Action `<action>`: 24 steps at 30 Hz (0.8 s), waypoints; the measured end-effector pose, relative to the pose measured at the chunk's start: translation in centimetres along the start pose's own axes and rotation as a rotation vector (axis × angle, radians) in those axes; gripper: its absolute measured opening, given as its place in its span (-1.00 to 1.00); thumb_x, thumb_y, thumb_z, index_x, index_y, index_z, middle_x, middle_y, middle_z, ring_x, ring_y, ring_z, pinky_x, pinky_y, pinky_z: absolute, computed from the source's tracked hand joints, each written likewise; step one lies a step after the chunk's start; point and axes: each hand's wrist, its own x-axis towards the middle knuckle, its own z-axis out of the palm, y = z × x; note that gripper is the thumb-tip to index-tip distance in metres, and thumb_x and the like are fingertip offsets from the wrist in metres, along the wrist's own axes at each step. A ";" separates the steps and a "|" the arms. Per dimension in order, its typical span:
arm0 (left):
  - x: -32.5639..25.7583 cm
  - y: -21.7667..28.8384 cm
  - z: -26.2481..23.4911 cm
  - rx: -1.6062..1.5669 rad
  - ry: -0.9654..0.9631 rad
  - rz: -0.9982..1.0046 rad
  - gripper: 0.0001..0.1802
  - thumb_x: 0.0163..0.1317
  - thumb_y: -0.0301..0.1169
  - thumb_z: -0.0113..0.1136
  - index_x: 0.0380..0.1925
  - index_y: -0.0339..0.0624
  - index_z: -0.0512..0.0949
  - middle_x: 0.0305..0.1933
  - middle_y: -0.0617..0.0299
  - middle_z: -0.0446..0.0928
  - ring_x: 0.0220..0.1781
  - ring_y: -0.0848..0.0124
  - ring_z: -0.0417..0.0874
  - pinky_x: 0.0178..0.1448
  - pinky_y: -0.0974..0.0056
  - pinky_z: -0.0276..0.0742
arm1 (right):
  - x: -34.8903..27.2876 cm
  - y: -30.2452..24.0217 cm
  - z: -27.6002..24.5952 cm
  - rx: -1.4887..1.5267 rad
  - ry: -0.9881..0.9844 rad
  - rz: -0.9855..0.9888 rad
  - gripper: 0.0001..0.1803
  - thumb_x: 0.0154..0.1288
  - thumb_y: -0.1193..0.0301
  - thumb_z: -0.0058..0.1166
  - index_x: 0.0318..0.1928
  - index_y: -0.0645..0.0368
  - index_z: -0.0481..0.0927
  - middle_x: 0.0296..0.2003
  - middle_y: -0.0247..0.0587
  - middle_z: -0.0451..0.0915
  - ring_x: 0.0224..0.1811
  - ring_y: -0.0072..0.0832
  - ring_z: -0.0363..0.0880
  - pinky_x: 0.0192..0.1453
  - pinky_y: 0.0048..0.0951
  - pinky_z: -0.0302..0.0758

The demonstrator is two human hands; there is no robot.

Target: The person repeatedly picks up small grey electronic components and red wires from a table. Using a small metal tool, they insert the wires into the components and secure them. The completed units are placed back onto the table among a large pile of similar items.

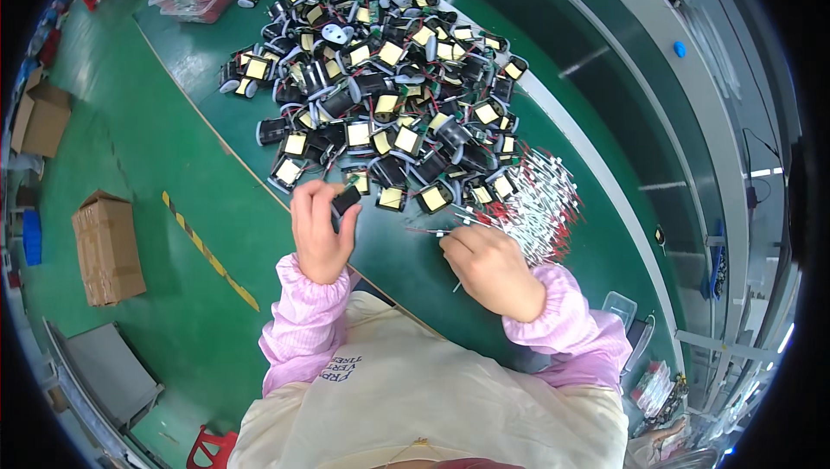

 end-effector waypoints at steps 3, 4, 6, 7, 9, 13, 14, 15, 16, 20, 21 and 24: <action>-0.3 0.7 -1.2 -0.040 0.031 -0.010 -0.48 -0.11 -0.62 0.47 -0.10 -0.29 0.47 -0.08 -0.05 0.43 -0.08 0.00 0.52 0.00 0.12 0.47 | 1.1 0.5 2.0 -0.154 -0.031 -0.020 -0.81 -0.14 0.54 0.12 -0.38 0.22 0.52 -0.40 -0.20 0.44 -0.30 -0.31 0.53 -0.34 -0.36 0.50; -0.4 0.9 -1.7 -0.059 0.040 -0.026 -0.48 -0.12 -0.62 0.48 -0.11 -0.30 0.46 -0.09 -0.06 0.42 -0.06 0.00 0.53 0.03 0.13 0.47 | 1.4 0.6 2.3 -0.176 -0.039 -0.017 -0.81 -0.14 0.54 0.12 -0.39 0.22 0.52 -0.40 -0.20 0.44 -0.29 -0.32 0.53 -0.34 -0.37 0.50; -0.6 1.5 -2.7 -0.109 0.053 -0.022 -0.48 -0.05 -0.68 0.42 -0.07 -0.30 0.42 -0.04 -0.01 0.42 0.00 0.15 0.52 0.06 0.19 0.46 | 1.1 0.6 2.8 -0.217 -0.064 0.014 -0.81 -0.13 0.54 0.12 -0.39 0.22 0.51 -0.40 -0.19 0.44 -0.28 -0.32 0.53 -0.34 -0.38 0.50; -0.7 1.4 -3.1 -0.167 0.064 -0.048 -0.48 -0.03 -0.69 0.40 -0.05 -0.30 0.41 -0.02 0.01 0.43 0.02 0.20 0.51 0.08 0.21 0.45 | 1.1 0.7 3.1 -0.196 -0.057 0.025 -0.83 -0.11 0.56 0.10 -0.40 0.23 0.48 -0.39 -0.16 0.44 -0.27 -0.27 0.53 -0.34 -0.33 0.50; -1.2 2.1 -3.5 -0.362 0.087 -0.113 -0.48 0.04 -0.76 0.30 0.01 -0.26 0.35 0.07 0.03 0.43 0.09 0.33 0.47 0.17 0.28 0.41 | 1.0 0.7 3.0 -0.121 -0.014 0.036 -0.85 -0.09 0.58 0.08 -0.40 0.24 0.47 -0.38 -0.13 0.45 -0.26 -0.23 0.53 -0.34 -0.29 0.50; -2.5 3.7 -4.2 -0.762 0.197 -0.320 -0.56 0.21 -0.71 0.13 0.10 -0.35 0.33 0.04 0.01 0.48 0.06 0.32 0.50 0.18 0.24 0.45 | 0.8 1.1 2.2 -0.019 -0.014 0.051 -0.87 -0.02 0.58 0.07 -0.38 0.23 0.46 -0.37 -0.09 0.46 -0.28 -0.14 0.54 -0.31 -0.20 0.50; -2.9 3.6 -4.4 -0.823 0.207 -0.336 -0.59 0.27 -0.68 0.08 0.12 -0.37 0.32 0.02 0.00 0.50 0.06 0.32 0.51 0.16 0.22 0.48 | 0.5 1.0 1.2 0.001 -0.012 0.058 -0.88 0.01 0.58 0.08 -0.37 0.22 0.46 -0.39 -0.08 0.47 -0.29 -0.13 0.55 -0.30 -0.17 0.50; -3.5 3.4 -4.2 -0.901 0.241 -0.262 -0.68 0.35 -0.62 0.01 0.09 -0.32 0.35 -0.08 0.02 0.50 -0.01 0.31 0.51 0.08 0.18 0.53 | 0.3 1.1 0.5 0.101 -0.002 0.050 -0.88 0.03 0.57 0.09 -0.37 0.22 0.45 -0.40 -0.08 0.48 -0.30 -0.12 0.55 -0.29 -0.15 0.49; -3.7 3.8 -3.9 -0.978 0.242 -0.248 -0.70 0.36 -0.61 0.01 0.08 -0.30 0.35 -0.11 0.04 0.50 -0.04 0.32 0.51 0.04 0.17 0.54 | 0.0 1.2 -0.3 0.201 0.009 0.042 -0.89 0.06 0.56 0.10 -0.37 0.22 0.44 -0.42 -0.08 0.48 -0.32 -0.12 0.55 -0.28 -0.14 0.48; -3.4 5.7 -2.0 -1.219 0.259 -0.361 -0.84 0.42 -0.51 0.03 -0.03 -0.21 0.42 -0.22 0.13 0.47 -0.16 0.34 0.48 -0.18 0.20 0.53 | -1.5 2.0 -3.2 0.436 0.064 0.038 -0.87 0.10 0.53 0.13 -0.38 0.23 0.43 -0.47 -0.06 0.49 -0.37 -0.09 0.53 -0.25 -0.12 0.43; -3.2 5.7 -1.0 -1.235 0.258 -0.425 -0.85 0.43 -0.49 0.04 -0.04 -0.21 0.43 -0.23 0.14 0.48 -0.16 0.34 0.49 -0.19 0.22 0.52 | -1.7 2.3 -3.6 0.462 0.068 0.043 -0.86 0.12 0.53 0.15 -0.36 0.24 0.44 -0.47 -0.07 0.49 -0.39 -0.11 0.52 -0.28 -0.18 0.43; -2.7 5.8 2.3 -1.315 0.191 -0.590 -0.86 0.45 -0.41 0.05 -0.08 -0.21 0.46 -0.25 0.18 0.52 -0.16 0.36 0.52 -0.22 0.27 0.49 | -2.7 3.3 -4.3 0.501 0.078 0.131 -0.86 0.14 0.54 0.21 -0.32 0.24 0.50 -0.42 -0.17 0.53 -0.39 -0.32 0.54 -0.27 -0.36 0.47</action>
